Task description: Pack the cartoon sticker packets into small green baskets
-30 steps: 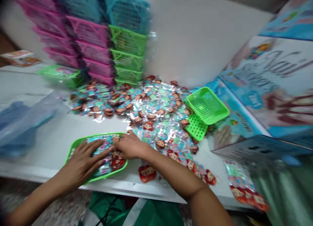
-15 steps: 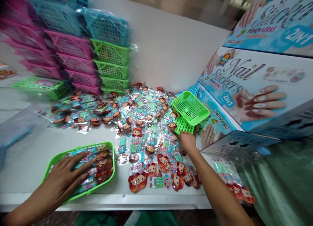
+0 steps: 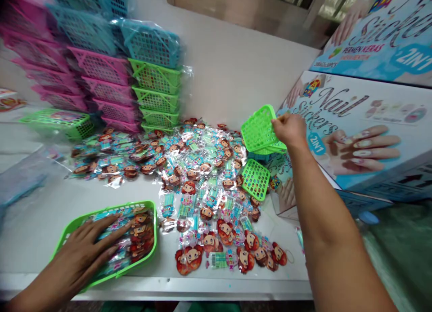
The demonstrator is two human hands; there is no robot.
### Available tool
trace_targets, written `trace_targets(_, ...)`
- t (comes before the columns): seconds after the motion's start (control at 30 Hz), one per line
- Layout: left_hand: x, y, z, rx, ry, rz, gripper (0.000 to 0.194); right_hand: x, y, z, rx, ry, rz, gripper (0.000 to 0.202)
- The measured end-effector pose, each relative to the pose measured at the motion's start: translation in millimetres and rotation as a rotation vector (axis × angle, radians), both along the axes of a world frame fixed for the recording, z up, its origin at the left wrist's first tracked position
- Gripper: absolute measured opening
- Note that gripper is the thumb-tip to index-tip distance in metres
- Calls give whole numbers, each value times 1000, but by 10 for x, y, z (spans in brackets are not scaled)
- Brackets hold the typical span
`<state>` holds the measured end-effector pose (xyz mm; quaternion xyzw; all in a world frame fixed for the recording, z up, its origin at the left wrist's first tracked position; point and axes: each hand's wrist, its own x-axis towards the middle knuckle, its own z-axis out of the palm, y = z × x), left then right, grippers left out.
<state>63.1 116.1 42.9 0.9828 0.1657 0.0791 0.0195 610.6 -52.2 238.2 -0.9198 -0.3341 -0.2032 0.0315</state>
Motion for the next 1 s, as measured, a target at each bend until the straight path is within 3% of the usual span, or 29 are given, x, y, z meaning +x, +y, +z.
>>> trace_targets(0.1,6,-2,5,-10,-26,10,54,-120,242,-206,-29,-9,75,47)
trace_targets(0.23,-16,13,-11,2,-4,6,53,-401,350,-825,-160,86,205,31)
trace_targets(0.33,-29,21,-24,-3,7,8,54,-576,67,-1169,-206,125,266,32)
trace_targets(0.5,-11,17,-20,-11,5,9,54,-750,-695,-1584,-362,185,271,35)
trace_targets(0.63,4,17,-2,-2,17,9,53,-756,-948,-1824,-444,163,245,32)
trace_targets(0.7,4,19,5,0,28,10,53,-720,-948,-1807,-463,132,232,27)
trace_targets(0.77,3,24,6,-1,33,9,53,-676,-920,-1662,-473,91,228,26)
trace_targets(1.0,28,-31,81,-74,22,21,50,-659,-1094,-647,-236,-63,198,30)
